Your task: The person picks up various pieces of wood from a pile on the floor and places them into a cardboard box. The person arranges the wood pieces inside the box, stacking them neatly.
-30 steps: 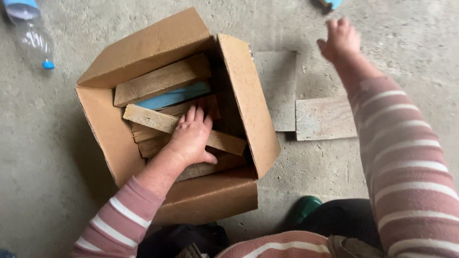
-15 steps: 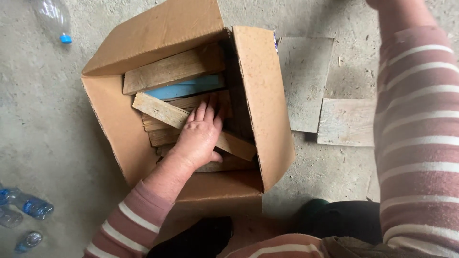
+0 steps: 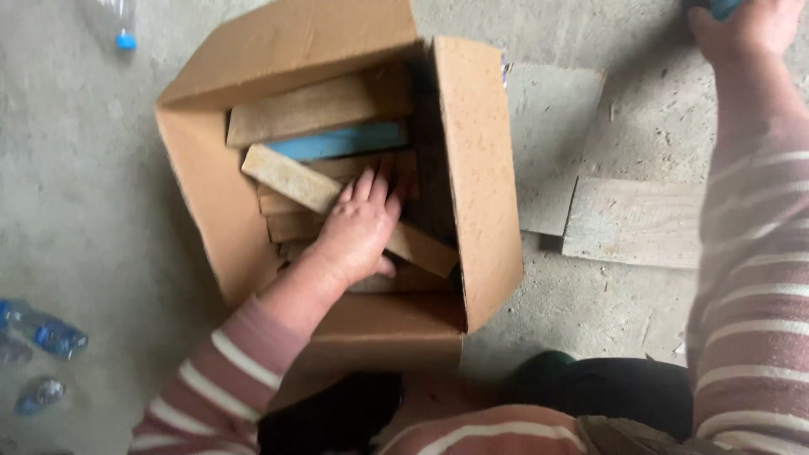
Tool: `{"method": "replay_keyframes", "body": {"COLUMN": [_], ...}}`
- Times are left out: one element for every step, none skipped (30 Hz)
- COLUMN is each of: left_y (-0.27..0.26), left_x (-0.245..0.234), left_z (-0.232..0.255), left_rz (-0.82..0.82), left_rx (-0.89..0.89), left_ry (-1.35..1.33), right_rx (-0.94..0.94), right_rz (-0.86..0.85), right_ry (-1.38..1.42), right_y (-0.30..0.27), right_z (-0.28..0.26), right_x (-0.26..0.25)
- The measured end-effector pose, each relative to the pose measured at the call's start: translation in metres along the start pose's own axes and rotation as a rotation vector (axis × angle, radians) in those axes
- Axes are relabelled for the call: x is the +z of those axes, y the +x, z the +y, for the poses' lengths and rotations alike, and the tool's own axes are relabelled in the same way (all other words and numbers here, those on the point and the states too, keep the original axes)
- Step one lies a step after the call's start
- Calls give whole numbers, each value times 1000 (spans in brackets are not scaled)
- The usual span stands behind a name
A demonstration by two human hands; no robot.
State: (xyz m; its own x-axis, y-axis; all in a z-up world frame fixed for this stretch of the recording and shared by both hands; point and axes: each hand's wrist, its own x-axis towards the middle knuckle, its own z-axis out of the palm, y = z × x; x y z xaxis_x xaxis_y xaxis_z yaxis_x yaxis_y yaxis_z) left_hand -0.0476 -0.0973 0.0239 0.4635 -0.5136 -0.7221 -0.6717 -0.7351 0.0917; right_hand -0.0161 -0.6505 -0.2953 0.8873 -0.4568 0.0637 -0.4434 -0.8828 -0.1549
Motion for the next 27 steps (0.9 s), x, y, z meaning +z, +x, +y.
{"method": "replay_keyframes", "body": {"left_y": [-1,-1,-1,-1,0,0,-1,-1,-2,0,0,0,-1,0,0,-1,0,1,1,0,-1,-1,-5,-8,-10,-8,-6], "left_x": [1,1,0,0,-1,1,3,5,7,5,6,6,7,8,9,12,14,14,14,19,24,31,30,31,31,33,35], "left_z": [0,-1,-2,-2,-4,-4,-4,-4,-4,-4,-4,-4,-5,-6,-7,-8,-7,-9,-10,-14,-17,-19,-27,-31,-36,-55,-74], "left_rz": [-8,1,30,59,69,83,97,99,89,88,100,120,140,152,171,190,202,217,233,248,317,383,394,473,553,552,613], "left_rx": [-2,-9,4,19,14,27,39,35,35,38,37,43,49,50,62,73,73,80,87,77,98,121,113,124,134,128,73], "left_ry": [4,10,15,19,24,16,8,6,4,9,14,13,13,18,14,5,6,-1,-8,-12,-13,-16,-21,8,38,31,7], "right_rx": [274,269,92,-78,-80,-117,-152,-157,-205,-248,-247,-201,-156,-156,72,297,291,375,458,440,338,235,219,71,-77,-81,-267], "right_rz": [-299,-289,-161,-29,-17,-109,-201,-199,-247,-284,-271,-328,-383,-370,-500,-628,-618,-621,-624,-619,-610,-603,-604,-617,-628,-637,-610], "right_ry": [183,191,78,-41,-37,-54,-69,-69,-90,-112,-113,0,112,111,365,618,616,778,941,939,1121,1300,1295,1298,1298,1293,1176], "right_y": [6,-3,-11,-20,-37,-59,-81,-100,-118,-133,-140,-148,-156,-157,-158,-161,-166,-166,-166,-168,-170,-175,-182,-193,-203,-209,-214], "right_z": [-15,-16,-17,-17,-38,-58,-77,-81,-84,-87,-87,-88,-89,-94,-100,-106,-109,-113,-118,-131,-144,-155,-181,-203,-226,-239,-252], "right_x": [-3,9,21,32,11,-9,-28,-35,-43,-52,-66,-80,-94,-114,-134,-155,-167,-179,-192,-214,-234,-254,-287,-320,-352,-359,-366]}}
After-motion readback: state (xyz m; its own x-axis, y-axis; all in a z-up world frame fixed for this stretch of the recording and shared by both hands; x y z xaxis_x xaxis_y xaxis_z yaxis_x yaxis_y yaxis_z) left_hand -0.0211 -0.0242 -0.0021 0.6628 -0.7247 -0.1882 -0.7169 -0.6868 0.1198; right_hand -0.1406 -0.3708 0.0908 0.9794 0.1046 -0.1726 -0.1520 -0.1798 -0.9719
